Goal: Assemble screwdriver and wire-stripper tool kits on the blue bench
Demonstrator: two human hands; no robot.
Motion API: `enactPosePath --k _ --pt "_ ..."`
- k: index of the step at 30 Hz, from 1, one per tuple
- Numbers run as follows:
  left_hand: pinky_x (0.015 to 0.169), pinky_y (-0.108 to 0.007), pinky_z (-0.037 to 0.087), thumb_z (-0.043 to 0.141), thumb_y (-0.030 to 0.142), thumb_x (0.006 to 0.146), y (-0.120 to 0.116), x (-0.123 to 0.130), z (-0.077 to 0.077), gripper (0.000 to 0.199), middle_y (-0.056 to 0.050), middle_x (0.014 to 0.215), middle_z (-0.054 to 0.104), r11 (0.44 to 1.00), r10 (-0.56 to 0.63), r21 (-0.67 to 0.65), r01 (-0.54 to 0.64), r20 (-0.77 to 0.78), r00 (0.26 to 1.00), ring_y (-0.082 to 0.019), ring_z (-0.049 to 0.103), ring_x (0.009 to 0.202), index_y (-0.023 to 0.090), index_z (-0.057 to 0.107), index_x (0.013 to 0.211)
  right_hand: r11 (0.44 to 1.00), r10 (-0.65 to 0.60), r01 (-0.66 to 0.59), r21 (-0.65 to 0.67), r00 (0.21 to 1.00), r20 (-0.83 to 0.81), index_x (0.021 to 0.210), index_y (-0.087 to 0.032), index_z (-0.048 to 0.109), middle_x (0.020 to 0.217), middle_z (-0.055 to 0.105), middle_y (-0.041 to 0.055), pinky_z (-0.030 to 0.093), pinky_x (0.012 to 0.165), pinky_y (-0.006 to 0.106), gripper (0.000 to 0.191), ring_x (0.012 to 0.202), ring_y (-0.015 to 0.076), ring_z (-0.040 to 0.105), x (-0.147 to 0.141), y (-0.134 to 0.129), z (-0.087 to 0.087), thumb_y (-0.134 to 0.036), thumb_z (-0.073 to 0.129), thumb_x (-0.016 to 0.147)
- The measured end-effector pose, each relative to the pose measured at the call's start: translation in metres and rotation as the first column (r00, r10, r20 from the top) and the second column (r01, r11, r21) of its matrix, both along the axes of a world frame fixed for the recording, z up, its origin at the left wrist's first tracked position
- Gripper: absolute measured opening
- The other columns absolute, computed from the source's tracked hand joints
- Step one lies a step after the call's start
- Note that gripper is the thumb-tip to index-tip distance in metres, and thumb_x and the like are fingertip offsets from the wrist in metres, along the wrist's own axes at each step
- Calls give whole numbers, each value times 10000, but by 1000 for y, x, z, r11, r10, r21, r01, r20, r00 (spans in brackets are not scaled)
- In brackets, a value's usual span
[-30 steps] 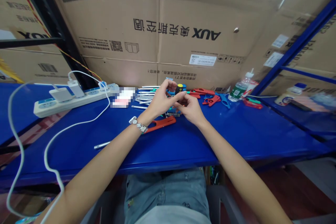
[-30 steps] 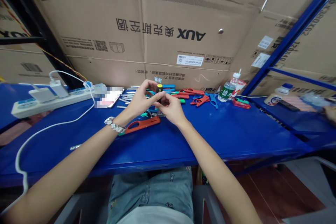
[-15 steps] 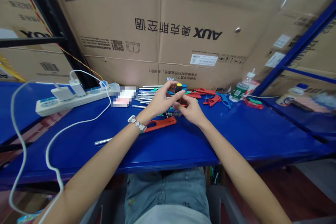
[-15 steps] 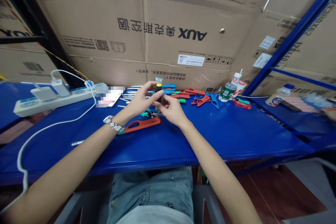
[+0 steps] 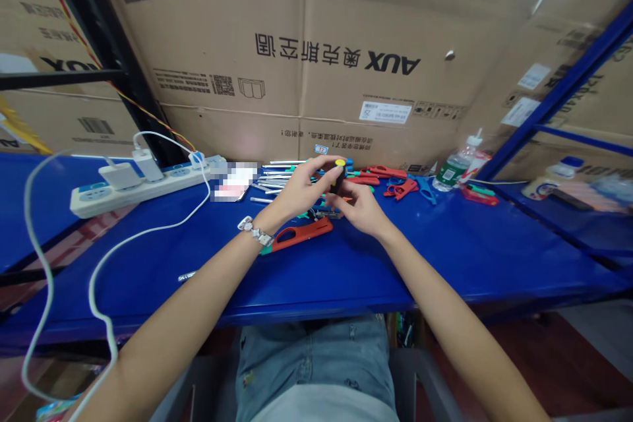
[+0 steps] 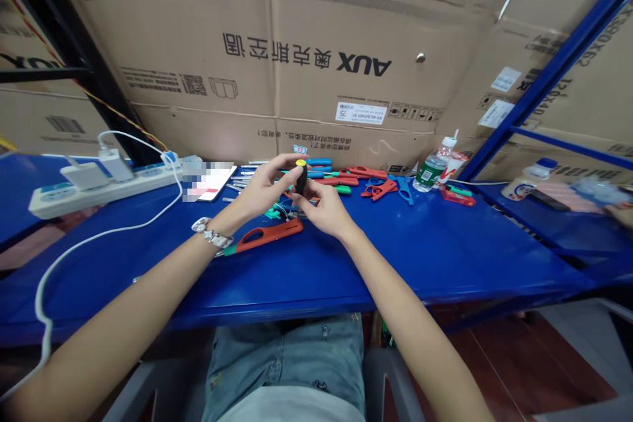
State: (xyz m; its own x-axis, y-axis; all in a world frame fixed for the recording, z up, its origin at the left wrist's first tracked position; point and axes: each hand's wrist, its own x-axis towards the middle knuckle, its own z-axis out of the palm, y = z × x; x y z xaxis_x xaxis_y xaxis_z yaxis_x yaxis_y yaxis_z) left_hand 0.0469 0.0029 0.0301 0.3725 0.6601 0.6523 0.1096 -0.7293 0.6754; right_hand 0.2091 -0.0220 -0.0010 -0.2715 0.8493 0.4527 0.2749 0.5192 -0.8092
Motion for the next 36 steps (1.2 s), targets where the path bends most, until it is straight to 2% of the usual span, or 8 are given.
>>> enactPosePath --k 4,7,12,16,21,26,30,36 --pt "746 -303 500 668 335 909 0 2 0 144 -31 863 667 999 51 -12 -51 40 998 -158 631 834 202 615 900 998 -66 66 18 998 11 835 -211 603 735 638 19 518 618 328 349 665 181 620 -2 0 -1 -552 679 848" --pt "726 -285 476 762 306 831 1 7 -2 236 -16 870 648 991 132 -18 -131 102 986 -140 611 812 205 554 871 994 -111 111 -7 991 -69 762 -231 543 648 573 -9 498 551 317 400 594 180 611 -4 1 -4 -576 743 792" --pt "716 -285 469 577 316 967 4 -5 -2 124 -41 913 668 983 183 8 -184 76 980 -145 614 834 202 567 920 994 -99 95 -48 989 -109 799 -228 588 738 675 35 523 548 330 435 606 192 645 -3 -2 -2 -648 702 803" --pt "714 -295 471 604 256 924 1 -26 -5 91 -25 831 683 994 102 59 -90 -236 966 -155 621 773 196 623 857 990 -140 135 -42 978 -156 854 -223 603 733 687 33 514 543 326 436 588 190 648 3 -2 3 -650 682 815" --pt "758 -323 482 623 263 907 -8 -32 -20 114 -45 888 716 995 -77 10 102 -582 810 -183 640 805 198 714 891 948 -318 318 -2 946 -65 704 -238 493 587 590 -4 425 518 301 428 504 158 541 17 0 -2 -621 619 845" --pt "753 -326 478 603 271 924 -9 -25 -32 148 -57 940 709 994 -44 46 96 -646 762 -187 633 827 195 727 898 828 -544 556 66 771 331 606 -226 423 552 547 -15 318 548 281 397 535 143 491 34 -11 -16 -488 604 844" --pt "726 -326 480 590 253 934 -6 -23 -38 151 -42 874 722 995 -63 24 99 -621 781 -184 643 791 204 724 885 786 -540 610 97 603 587 640 -225 501 647 651 9 319 582 285 334 641 187 596 30 -17 -18 -457 589 863" --pt "717 -327 485 594 225 925 -4 -21 -42 146 -53 872 732 998 -30 29 61 -624 781 -184 644 773 194 723 864 770 -532 617 165 477 700 724 -229 600 744 709 56 388 637 314 301 748 253 682 19 -14 -18 -470 557 900"
